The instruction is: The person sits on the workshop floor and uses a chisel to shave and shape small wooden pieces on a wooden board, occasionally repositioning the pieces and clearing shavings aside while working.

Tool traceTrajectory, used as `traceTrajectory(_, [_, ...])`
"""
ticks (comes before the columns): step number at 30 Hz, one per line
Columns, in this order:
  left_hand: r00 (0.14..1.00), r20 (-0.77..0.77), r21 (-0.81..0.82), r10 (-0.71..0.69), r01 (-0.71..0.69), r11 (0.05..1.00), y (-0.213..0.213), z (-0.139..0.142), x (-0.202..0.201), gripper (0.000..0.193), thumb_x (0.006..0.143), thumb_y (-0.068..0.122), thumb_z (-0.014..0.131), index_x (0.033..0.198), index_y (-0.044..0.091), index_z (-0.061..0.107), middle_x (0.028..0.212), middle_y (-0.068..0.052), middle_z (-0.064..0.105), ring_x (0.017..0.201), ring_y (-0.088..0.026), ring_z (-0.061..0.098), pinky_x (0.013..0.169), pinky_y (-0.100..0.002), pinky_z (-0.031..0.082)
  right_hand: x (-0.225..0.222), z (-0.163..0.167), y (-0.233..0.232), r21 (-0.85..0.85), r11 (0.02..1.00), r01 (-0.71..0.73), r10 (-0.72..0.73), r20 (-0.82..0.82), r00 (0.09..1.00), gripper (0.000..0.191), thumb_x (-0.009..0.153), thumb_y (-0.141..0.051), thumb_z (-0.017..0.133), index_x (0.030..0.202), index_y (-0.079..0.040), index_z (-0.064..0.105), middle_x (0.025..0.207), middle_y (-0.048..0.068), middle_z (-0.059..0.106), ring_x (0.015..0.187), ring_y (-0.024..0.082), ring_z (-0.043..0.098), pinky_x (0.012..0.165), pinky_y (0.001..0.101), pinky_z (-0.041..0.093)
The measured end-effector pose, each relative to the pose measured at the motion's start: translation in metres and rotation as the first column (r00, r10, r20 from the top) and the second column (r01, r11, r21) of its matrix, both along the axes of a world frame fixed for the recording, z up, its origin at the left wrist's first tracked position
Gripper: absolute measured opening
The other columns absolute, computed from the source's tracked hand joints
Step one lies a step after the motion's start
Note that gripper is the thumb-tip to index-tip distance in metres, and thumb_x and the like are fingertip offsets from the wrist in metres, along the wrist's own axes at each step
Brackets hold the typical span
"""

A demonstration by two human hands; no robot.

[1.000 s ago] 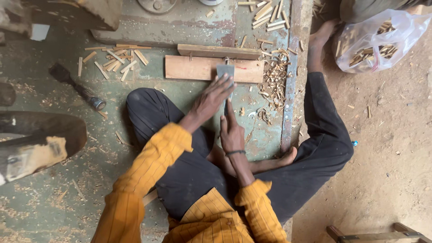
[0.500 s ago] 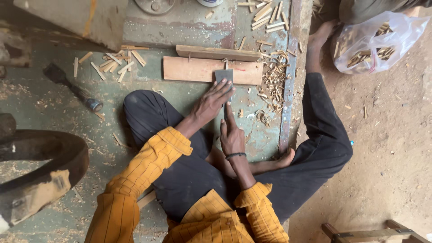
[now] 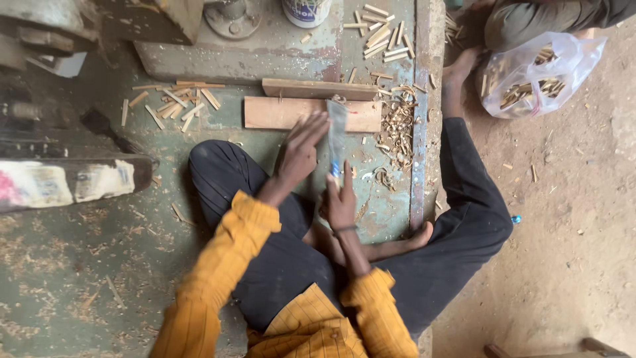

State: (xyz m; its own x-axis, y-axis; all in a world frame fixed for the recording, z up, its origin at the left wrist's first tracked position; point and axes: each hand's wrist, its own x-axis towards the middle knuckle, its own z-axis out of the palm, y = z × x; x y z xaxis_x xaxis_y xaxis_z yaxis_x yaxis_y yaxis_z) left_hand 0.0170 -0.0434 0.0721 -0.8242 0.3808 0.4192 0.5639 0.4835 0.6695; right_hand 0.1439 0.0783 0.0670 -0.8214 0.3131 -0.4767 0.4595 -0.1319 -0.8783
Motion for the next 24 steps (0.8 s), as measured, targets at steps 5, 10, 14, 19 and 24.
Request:
traceTrajectory(5, [0.946,0.236,0.135,0.222,-0.258,0.957,0.008,0.003,0.015,0.032,0.095,-0.001,0.068,0.126,0.003,0.065,0.117,-0.015,0.068,0.109,-0.035,0.068,0.092,-0.043,0.054,0.063,0.028,0.052,-0.350,0.935,0.053,-0.050,0.018,0.999,0.035,0.106,-0.022,0.052,0.139,-0.009,0.055,0.058,-0.007,0.041,0.038,0.003,0.033,0.032,0.0218,0.025])
traceTrajectory(10, [0.940,0.170,0.131,0.295,-0.319,0.939,0.046,-0.016,-0.015,0.027,0.080,0.006,0.081,0.099,0.000,0.063,0.096,-0.016,0.059,0.091,-0.037,0.061,0.078,-0.045,0.050,0.095,0.040,0.095,-0.162,0.978,0.131,-0.128,0.026,0.991,0.030,0.105,-0.023,0.054,0.128,-0.004,0.057,0.057,-0.005,0.041,0.038,0.004,0.032,0.033,0.0226,0.023])
traceTrajectory(14, [0.929,0.083,0.022,0.361,-0.364,0.931,0.065,-0.029,-0.029,0.024,0.077,0.005,0.081,0.089,0.001,0.060,0.094,-0.016,0.056,0.092,-0.039,0.058,0.078,-0.048,0.048,0.102,0.033,0.111,-0.187,0.960,0.210,-0.215,-0.005,0.977,0.031,0.104,-0.025,0.056,0.128,-0.006,0.056,0.056,-0.003,0.040,0.038,0.005,0.031,0.033,0.0227,0.022])
traceTrajectory(19, [0.931,0.095,0.044,0.352,-0.357,0.933,0.067,-0.016,-0.015,0.018,0.085,0.001,0.075,0.101,0.001,0.066,0.097,-0.015,0.062,0.091,-0.034,0.063,0.080,-0.044,0.051,0.096,0.033,0.119,-0.242,0.942,0.234,-0.238,0.013,0.971,0.024,0.101,-0.022,0.059,0.119,-0.007,0.055,0.060,-0.003,0.044,0.038,0.005,0.033,0.033,0.0227,0.024])
traceTrajectory(24, [0.943,0.312,0.199,0.118,-0.186,0.962,0.059,0.030,0.040,0.018,0.092,0.004,0.076,0.109,0.002,0.072,0.105,-0.012,0.073,0.089,-0.023,0.074,0.077,-0.032,0.059,0.080,0.053,0.121,-0.160,0.971,0.177,-0.184,-0.030,0.983,0.019,0.098,-0.016,0.065,0.110,-0.005,0.054,0.085,0.003,0.067,0.055,0.010,0.060,0.038,0.0220,0.039])
